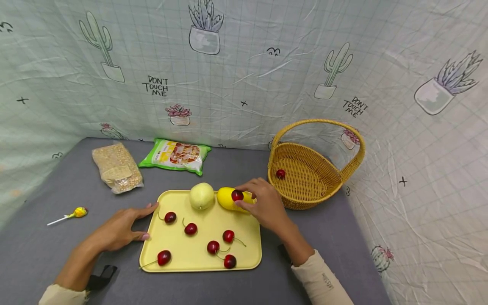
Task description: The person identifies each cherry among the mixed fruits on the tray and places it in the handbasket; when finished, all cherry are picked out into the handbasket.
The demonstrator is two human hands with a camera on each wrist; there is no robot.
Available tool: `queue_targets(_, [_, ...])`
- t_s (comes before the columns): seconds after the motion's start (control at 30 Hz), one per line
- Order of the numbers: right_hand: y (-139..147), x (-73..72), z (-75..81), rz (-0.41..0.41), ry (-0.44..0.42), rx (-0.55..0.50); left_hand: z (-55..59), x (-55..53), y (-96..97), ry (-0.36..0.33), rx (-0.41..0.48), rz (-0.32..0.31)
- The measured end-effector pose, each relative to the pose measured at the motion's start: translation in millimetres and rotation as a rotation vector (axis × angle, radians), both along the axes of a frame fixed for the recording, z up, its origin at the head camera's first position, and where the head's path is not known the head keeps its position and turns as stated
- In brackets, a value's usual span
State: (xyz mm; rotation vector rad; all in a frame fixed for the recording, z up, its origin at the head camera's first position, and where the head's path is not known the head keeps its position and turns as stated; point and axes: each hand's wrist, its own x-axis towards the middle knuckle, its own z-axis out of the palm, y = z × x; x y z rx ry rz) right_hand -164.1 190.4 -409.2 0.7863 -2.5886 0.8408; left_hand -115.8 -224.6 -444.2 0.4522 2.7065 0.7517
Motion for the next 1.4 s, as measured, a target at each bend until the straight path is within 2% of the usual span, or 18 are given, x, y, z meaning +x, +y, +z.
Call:
queue_targets(0.13, [9.9, -5.3, 2.7, -0.037, -0.015, -0.061, -0.5, 0.1, -0.5, 0.0, 0.006, -0.003])
queue_targets(0.43, [34.8, -19.2, 8.9, -0.098, 0.065, -0.19, -1.7, 0.2, -1.6, 0.014, 0.01, -0.009])
queue_targets(0.77, [63.4, -36.7, 10.1, -0.269, 0.121, -0.251, -0.7, 0.1, -0.3, -0.003, 0.006, -0.002])
queue_targets(1.03, [84.4, -56.3, 6.0, -0.404, 0.054, -0.346, 0.4, 0.7, 0.1, -0.005, -0.001, -0.001])
queue_targets(1.2, [96.9, -69.4, 0.5, -0.481, -0.003, -0.346, 1.2, 0.5, 0.4, -0.009, -0.007, 0.007])
queue_targets(1.4, [108.6, -82.1, -6.8, -0.525, -0.066, -0.323, 1.5, 0.6, 1.1, -0.01, -0.014, 0.01])
